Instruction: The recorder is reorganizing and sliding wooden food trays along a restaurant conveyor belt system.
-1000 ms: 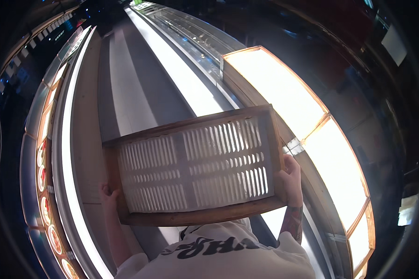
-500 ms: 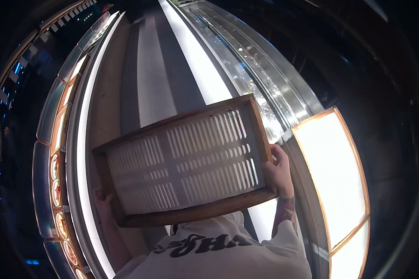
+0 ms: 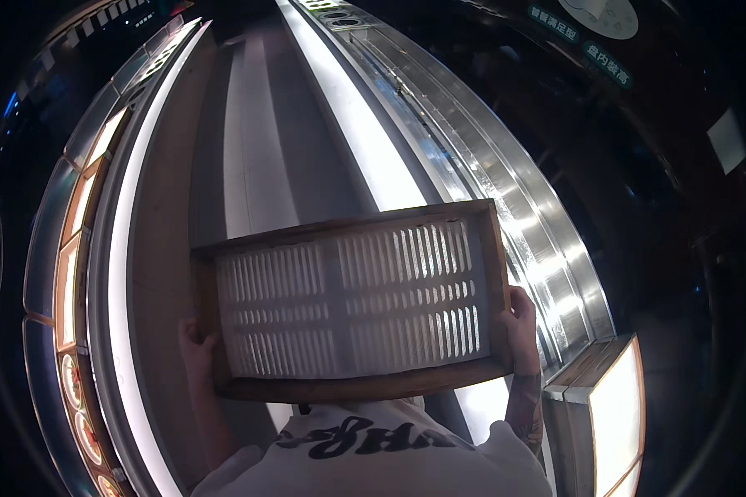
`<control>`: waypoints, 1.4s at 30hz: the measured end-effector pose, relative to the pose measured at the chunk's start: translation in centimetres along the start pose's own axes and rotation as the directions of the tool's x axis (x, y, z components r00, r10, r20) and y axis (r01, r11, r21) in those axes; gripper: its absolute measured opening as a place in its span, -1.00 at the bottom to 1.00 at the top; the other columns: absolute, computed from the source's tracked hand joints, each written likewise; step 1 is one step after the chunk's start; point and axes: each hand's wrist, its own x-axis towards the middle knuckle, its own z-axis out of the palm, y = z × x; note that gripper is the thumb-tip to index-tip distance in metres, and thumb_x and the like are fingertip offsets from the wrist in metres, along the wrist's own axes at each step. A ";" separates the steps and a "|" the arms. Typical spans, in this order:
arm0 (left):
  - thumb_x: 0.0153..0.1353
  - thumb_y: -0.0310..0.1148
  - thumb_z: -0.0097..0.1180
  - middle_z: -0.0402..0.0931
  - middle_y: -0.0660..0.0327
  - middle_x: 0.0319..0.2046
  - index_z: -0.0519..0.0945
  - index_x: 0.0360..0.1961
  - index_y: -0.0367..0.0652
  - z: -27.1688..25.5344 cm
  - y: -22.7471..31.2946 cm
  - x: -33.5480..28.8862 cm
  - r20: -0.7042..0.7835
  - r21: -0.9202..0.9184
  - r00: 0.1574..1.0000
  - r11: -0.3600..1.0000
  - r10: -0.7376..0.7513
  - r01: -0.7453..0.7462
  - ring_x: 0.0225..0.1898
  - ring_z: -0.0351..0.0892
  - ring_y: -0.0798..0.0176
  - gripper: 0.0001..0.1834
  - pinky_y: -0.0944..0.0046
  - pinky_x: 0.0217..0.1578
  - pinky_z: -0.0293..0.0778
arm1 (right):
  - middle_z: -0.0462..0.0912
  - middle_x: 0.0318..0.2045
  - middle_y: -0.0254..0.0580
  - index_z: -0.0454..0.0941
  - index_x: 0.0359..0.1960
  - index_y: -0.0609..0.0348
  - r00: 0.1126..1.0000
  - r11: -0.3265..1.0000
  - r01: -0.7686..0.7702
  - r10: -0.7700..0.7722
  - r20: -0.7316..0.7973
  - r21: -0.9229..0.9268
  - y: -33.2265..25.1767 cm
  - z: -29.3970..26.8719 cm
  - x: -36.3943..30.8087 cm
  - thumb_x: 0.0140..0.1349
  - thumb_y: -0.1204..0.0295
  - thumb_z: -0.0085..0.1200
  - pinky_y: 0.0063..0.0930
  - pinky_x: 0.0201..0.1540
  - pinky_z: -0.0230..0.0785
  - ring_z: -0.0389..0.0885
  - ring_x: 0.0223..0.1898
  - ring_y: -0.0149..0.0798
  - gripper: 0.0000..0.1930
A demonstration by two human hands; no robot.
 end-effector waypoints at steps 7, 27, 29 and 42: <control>-0.18 -0.72 0.06 0.36 0.16 -0.29 0.27 -0.25 -0.23 5.0 2.1 19.3 0.125 0.128 0.983 0.980 0.136 -0.152 -0.16 0.40 0.24 -0.59 0.30 -0.11 0.30 | 0.50 -0.35 -0.25 0.44 -0.27 0.32 0.988 0.997 -0.080 0.082 -0.135 0.017 -2.7 6.7 10.3 -0.23 0.62 -0.13 -0.55 -0.10 0.28 0.47 -0.22 -0.39 -0.64; -0.16 -0.70 0.08 0.41 0.15 -0.33 0.29 -0.24 -0.23 16.6 8.5 66.7 0.045 0.064 0.992 0.990 0.121 -0.123 -0.23 0.45 0.26 -0.59 0.30 -0.18 0.35 | 0.49 -0.39 -0.36 0.42 -0.33 0.25 0.999 0.996 -0.018 0.021 -0.027 0.090 -6.1 26.8 59.7 -0.17 0.61 -0.12 -0.67 -0.19 0.25 0.44 -0.29 -0.50 -0.73; -0.15 -0.70 0.07 0.42 0.14 -0.33 0.29 -0.24 -0.24 18.5 7.3 72.5 0.069 0.069 0.991 0.990 0.119 -0.123 -0.24 0.46 0.26 -0.60 0.30 -0.19 0.36 | 0.49 -0.40 -0.34 0.42 -0.33 0.25 0.998 0.991 0.004 0.004 -0.062 0.135 -6.1 29.2 63.0 -0.18 0.60 -0.11 -0.68 -0.19 0.25 0.43 -0.29 -0.51 -0.73; -0.08 -0.68 0.10 0.44 0.09 -0.27 0.24 -0.21 -0.24 34.1 12.0 107.6 0.547 -0.022 0.831 0.995 0.095 -0.100 -0.20 0.46 0.26 -0.60 0.31 -0.17 0.39 | 0.47 -0.40 -0.31 0.38 -0.35 0.25 0.863 0.967 -0.098 0.201 -0.464 0.236 -11.6 40.6 74.9 -0.25 0.65 -0.16 -0.62 -0.20 0.29 0.44 -0.31 -0.46 -0.70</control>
